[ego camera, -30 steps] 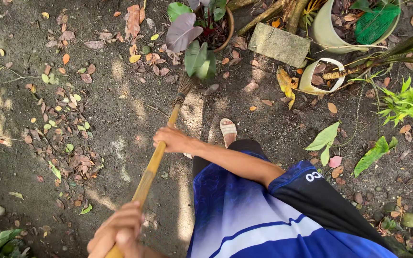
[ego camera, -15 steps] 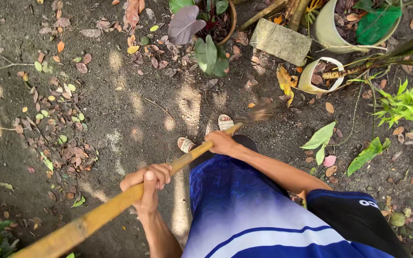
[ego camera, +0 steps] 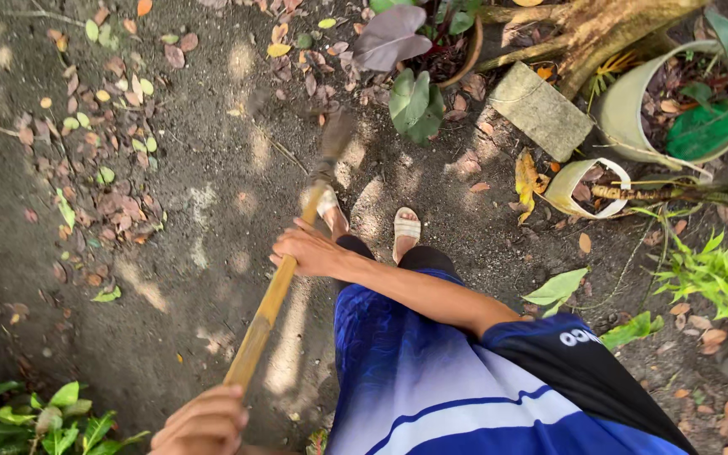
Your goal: The person sweeps dry leaves on a garden path using a traditional broom. They move along the path, gathering leaves into piles while navigating around potted plants.
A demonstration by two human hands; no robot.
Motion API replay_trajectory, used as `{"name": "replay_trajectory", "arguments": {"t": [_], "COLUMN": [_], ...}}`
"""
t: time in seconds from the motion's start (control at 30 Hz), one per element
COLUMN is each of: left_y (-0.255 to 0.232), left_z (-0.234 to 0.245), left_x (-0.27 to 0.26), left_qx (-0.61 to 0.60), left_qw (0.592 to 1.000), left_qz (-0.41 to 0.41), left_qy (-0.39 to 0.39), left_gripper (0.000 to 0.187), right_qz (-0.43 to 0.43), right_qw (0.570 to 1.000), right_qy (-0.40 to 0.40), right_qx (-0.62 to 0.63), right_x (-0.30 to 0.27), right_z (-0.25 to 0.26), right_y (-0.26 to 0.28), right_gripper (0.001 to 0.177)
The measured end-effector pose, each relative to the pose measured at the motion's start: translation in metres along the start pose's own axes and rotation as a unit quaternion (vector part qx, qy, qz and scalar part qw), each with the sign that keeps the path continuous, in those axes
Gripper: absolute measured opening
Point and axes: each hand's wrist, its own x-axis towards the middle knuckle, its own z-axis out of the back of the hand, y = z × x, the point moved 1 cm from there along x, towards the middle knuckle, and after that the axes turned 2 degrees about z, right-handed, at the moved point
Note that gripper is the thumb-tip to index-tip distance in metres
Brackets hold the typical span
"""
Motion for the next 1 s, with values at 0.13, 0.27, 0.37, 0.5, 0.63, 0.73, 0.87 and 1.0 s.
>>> {"name": "replay_trajectory", "arguments": {"t": [0.13, 0.27, 0.37, 0.5, 0.63, 0.73, 0.87, 1.0], "left_y": [0.018, 0.110, 0.159, 0.178, 0.184, 0.184, 0.172, 0.145], "left_z": [0.009, -0.027, -0.026, 0.000, 0.049, 0.087, 0.141, 0.208], "left_x": [0.008, 0.065, 0.094, 0.103, 0.105, 0.099, 0.085, 0.079], "left_qx": [-0.112, -0.239, -0.221, -0.118, -0.034, 0.036, 0.082, -0.022], "left_qw": [0.972, 0.925, 0.933, 0.935, 0.932, 0.934, 0.923, 0.935], "left_qz": [0.087, 0.206, 0.246, 0.252, 0.200, 0.159, 0.096, 0.103], "left_qy": [-0.188, -0.210, -0.142, -0.221, -0.301, -0.317, -0.363, -0.337], "left_gripper": [0.043, 0.039, 0.041, 0.042, 0.043, 0.046, 0.049, 0.043], "right_qz": [-0.129, -0.278, -0.304, -0.191, -0.030, 0.034, 0.018, -0.031], "right_qw": [0.985, 0.957, 0.949, 0.979, 0.995, 0.994, 0.991, 0.992], "right_qy": [0.111, 0.084, 0.076, 0.065, 0.089, 0.099, 0.124, 0.119], "right_qx": [0.002, -0.022, -0.024, -0.032, -0.036, 0.016, -0.038, -0.017], "right_x": [-0.032, -0.061, -0.048, 0.040, 0.168, 0.235, 0.293, 0.287], "right_z": [0.041, 0.078, 0.073, 0.024, -0.036, -0.070, -0.087, -0.079], "right_y": [0.003, -0.052, -0.105, -0.173, -0.200, -0.188, -0.133, -0.074], "right_gripper": [0.015, 0.010, 0.011, 0.009, 0.018, 0.020, 0.016, 0.031]}}
